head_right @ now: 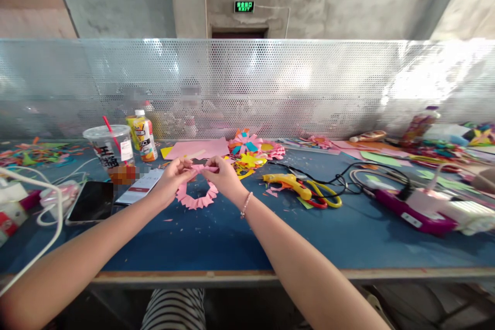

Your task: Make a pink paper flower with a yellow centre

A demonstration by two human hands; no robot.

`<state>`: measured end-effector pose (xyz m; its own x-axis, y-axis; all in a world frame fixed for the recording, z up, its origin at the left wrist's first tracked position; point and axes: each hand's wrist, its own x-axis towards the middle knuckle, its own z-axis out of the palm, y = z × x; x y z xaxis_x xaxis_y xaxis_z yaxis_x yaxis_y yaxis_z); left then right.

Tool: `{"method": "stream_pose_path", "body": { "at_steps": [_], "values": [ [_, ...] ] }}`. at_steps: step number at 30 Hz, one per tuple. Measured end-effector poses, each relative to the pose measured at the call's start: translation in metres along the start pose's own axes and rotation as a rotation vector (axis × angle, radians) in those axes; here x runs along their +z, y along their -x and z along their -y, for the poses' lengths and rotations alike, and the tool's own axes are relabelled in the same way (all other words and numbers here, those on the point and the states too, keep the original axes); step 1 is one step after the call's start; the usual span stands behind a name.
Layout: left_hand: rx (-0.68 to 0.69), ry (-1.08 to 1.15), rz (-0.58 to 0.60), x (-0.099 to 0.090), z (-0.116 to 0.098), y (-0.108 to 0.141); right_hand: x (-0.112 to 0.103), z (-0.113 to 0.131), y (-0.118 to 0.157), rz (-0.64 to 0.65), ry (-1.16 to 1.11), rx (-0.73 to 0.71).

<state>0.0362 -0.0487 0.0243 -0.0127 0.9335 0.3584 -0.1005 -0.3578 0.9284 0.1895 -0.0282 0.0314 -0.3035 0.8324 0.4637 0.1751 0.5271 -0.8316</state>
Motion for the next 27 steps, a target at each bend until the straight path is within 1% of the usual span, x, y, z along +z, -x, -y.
{"method": "stream_pose_path", "body": {
  "at_steps": [5,14,16,18,21,23,24,25,27],
  "values": [
    [0.056,-0.014,-0.017,0.004,-0.001,0.004,0.001,0.005,0.001,0.002,0.055,-0.016],
    [0.084,-0.017,0.002,0.002,0.002,0.000,0.001,0.008,0.002,0.021,0.029,-0.031],
    [0.075,0.000,-0.002,0.001,0.000,0.000,-0.003,0.008,0.001,0.043,0.002,-0.040],
    [0.041,0.010,-0.033,0.001,-0.002,-0.001,-0.010,0.008,-0.001,0.040,-0.023,-0.059],
    [-0.011,0.020,-0.083,0.000,-0.004,-0.002,-0.028,0.007,-0.006,-0.061,0.003,-0.092],
    [-0.028,0.027,-0.100,-0.001,-0.003,-0.004,-0.043,0.006,-0.010,-0.148,0.120,-0.110],
    [-0.036,0.029,-0.109,-0.002,-0.003,-0.005,-0.052,0.004,-0.011,-0.184,0.227,-0.113],
    [-0.048,0.025,-0.119,-0.003,-0.002,-0.006,-0.061,0.002,-0.013,-0.216,0.364,-0.107],
    [-0.071,0.005,-0.140,-0.005,0.000,-0.008,-0.083,-0.005,-0.014,-0.260,0.682,-0.031]
  ]
}}
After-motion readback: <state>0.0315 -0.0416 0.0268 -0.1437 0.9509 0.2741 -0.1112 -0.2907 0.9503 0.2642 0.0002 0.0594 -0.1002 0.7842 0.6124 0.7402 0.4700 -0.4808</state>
